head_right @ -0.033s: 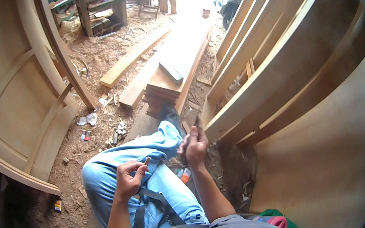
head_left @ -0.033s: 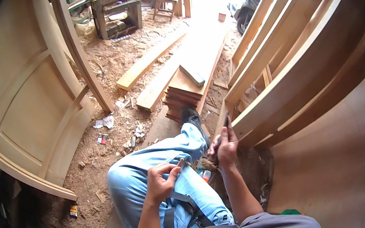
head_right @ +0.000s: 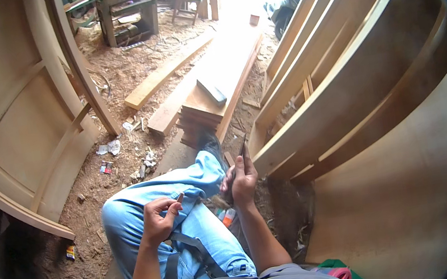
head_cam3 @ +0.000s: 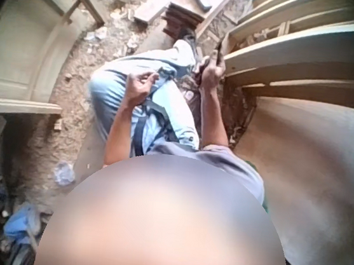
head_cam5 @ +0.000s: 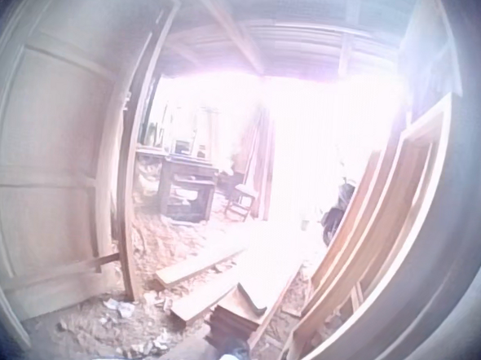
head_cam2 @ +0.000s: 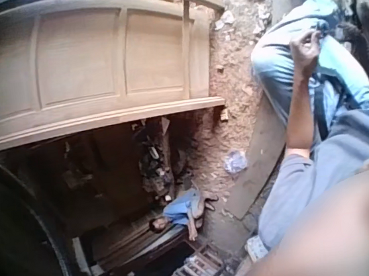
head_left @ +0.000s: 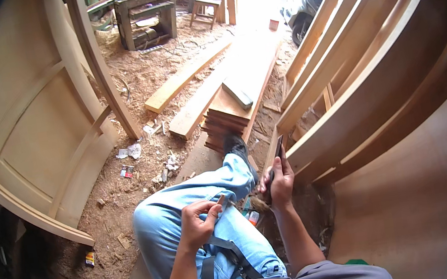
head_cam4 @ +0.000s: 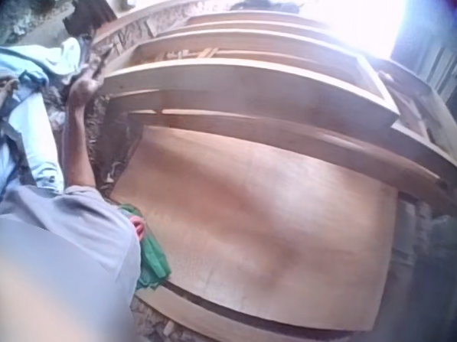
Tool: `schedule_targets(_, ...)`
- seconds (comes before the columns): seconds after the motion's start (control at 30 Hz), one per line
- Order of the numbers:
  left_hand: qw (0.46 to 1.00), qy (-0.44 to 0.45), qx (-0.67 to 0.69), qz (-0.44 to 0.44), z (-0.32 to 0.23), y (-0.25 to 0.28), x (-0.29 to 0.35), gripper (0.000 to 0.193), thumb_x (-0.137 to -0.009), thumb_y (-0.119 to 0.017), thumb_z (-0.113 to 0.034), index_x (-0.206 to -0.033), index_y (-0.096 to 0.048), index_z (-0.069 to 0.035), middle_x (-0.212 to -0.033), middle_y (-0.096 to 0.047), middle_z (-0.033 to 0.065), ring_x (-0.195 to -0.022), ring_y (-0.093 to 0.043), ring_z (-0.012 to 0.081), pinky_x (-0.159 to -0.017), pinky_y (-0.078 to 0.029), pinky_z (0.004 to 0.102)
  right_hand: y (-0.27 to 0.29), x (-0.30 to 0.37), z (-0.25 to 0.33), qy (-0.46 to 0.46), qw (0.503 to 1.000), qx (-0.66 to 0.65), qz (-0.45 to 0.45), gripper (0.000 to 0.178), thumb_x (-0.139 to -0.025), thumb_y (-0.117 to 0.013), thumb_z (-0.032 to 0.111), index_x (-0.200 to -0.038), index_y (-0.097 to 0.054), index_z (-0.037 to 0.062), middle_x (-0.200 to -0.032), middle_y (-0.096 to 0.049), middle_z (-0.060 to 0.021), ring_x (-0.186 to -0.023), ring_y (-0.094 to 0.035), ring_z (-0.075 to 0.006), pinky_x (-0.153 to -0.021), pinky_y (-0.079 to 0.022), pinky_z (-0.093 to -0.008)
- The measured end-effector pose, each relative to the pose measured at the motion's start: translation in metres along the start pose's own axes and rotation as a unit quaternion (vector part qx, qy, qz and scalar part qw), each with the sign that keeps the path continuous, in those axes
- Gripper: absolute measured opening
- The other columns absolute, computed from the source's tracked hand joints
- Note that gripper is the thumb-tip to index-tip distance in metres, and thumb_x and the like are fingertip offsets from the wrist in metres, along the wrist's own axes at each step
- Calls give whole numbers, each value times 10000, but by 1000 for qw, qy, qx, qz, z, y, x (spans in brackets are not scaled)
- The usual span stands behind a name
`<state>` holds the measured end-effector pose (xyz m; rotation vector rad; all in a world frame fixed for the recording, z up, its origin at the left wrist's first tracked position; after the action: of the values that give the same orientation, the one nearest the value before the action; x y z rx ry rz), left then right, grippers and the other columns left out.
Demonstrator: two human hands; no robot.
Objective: The person fits small wooden trim pieces into grooves on a large wooden furniture panel using a chisel to tap them into place. The person repeatedly picks up trim pieces, aligns them, and taps them with the chisel.
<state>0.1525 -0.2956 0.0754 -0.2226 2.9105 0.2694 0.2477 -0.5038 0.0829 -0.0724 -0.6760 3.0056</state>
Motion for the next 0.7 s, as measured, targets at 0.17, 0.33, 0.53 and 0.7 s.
schedule_targets(0.17,993,65,53,-88,7,5,1,222,-958,-655,-156,-812,-711,1,-743,-641,19,-641,-568,77,-568,-430,218,1,32,-1,-58,951,117,279,501,-1039,-517,141,-1512,-382,45,-582,-455,44,-432,-434,-67,-422,-399,-237)
schedule_targets(0.33,993,60,34,-93,6,5,3,196,-934,-666,-142,-851,-725,26,-758,-697,67,-652,-634,119,-606,-504,267,1,71,-15,-165,902,150,371,504,-1035,-532,117,-1521,-400,114,-587,-413,82,-461,-393,-21,-437,-366,-219)
schedule_targets(0.53,997,41,15,-62,1,5,5,165,-913,-672,-107,-878,-728,44,-754,-706,88,-663,-650,127,-622,-514,266,-4,68,-16,-135,875,204,419,447,-1034,-528,120,-1475,-462,80,-606,-478,57,-462,-441,-43,-436,-398,-225)
schedule_targets(0.7,998,-54,-26,26,-7,4,8,150,-892,-690,-101,-873,-727,43,-785,-725,105,-703,-674,151,-657,-522,286,4,10,13,-59,989,134,28,194,-1075,-425,232,-990,-475,66,-572,-482,-30,-397,-484,-143,-353,-427,-307)
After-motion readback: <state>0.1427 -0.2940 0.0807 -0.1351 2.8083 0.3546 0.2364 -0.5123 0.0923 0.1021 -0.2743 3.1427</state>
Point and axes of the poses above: each hand's wrist, its own x-axis away from the middle knuckle, its own y-axis out of the back of the hand, z = x × y, the point moved 3 cm from there along -x, towards the middle knuckle
